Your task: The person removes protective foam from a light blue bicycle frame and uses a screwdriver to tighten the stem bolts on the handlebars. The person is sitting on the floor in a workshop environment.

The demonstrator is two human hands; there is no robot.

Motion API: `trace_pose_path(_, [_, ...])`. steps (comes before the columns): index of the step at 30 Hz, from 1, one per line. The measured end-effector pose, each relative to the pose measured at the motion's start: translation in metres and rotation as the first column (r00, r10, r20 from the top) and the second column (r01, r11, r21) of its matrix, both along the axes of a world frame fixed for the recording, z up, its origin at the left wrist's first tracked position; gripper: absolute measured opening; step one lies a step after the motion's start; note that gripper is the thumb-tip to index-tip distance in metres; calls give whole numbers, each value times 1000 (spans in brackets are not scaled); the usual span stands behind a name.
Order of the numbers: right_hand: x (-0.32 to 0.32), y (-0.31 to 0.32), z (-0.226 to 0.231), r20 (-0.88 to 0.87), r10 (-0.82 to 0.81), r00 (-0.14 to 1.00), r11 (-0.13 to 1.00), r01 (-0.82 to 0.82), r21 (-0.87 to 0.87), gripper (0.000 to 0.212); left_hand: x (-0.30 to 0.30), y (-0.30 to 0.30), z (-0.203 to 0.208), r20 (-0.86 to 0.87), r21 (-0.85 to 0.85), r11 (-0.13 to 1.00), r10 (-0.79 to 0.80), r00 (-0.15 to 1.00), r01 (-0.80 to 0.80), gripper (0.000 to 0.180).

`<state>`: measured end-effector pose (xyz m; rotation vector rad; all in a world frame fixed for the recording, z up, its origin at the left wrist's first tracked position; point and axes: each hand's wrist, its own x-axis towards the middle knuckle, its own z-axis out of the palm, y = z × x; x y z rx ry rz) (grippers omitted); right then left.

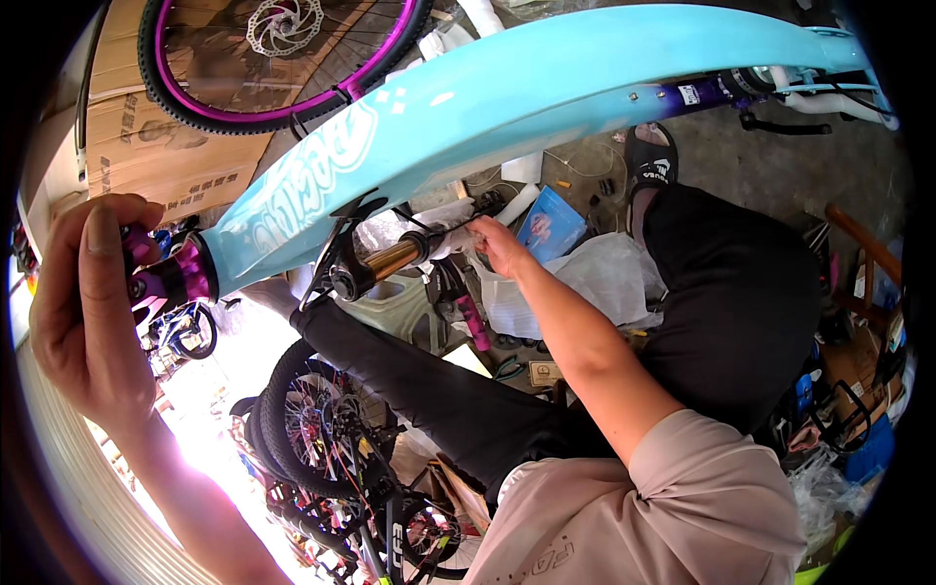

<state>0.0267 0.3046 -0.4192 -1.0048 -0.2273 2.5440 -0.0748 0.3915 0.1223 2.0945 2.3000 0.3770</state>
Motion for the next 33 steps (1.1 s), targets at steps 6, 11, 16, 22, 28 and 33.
trace_pose_path(6, [2,-3,5,80,-119,990,993,117,25,11,0,4,0,-10,-6,998,-67,998,67,27])
trace_pose_path(11, [11,7,28,22,-175,984,968,177,-180,10,-2,-2,-2,11,8,1000,19,1000,-19,31])
trace_pose_path(16, [12,27,23,193,258,947,966,-250,-64,19,-4,-2,2,-22,-34,999,28,999,-29,32])
trace_pose_path(22, [10,5,-1,-155,-147,977,964,106,-244,8,-1,3,-5,0,16,1000,22,1000,-22,30])
trace_pose_path(28, [-17,-27,40,-193,-523,830,787,385,-482,12,-11,2,7,-46,-86,990,-117,992,113,33])
trace_pose_path(33, [-10,-19,42,-106,-367,924,865,297,-404,22,-18,-2,4,-15,-38,998,-59,998,58,33])
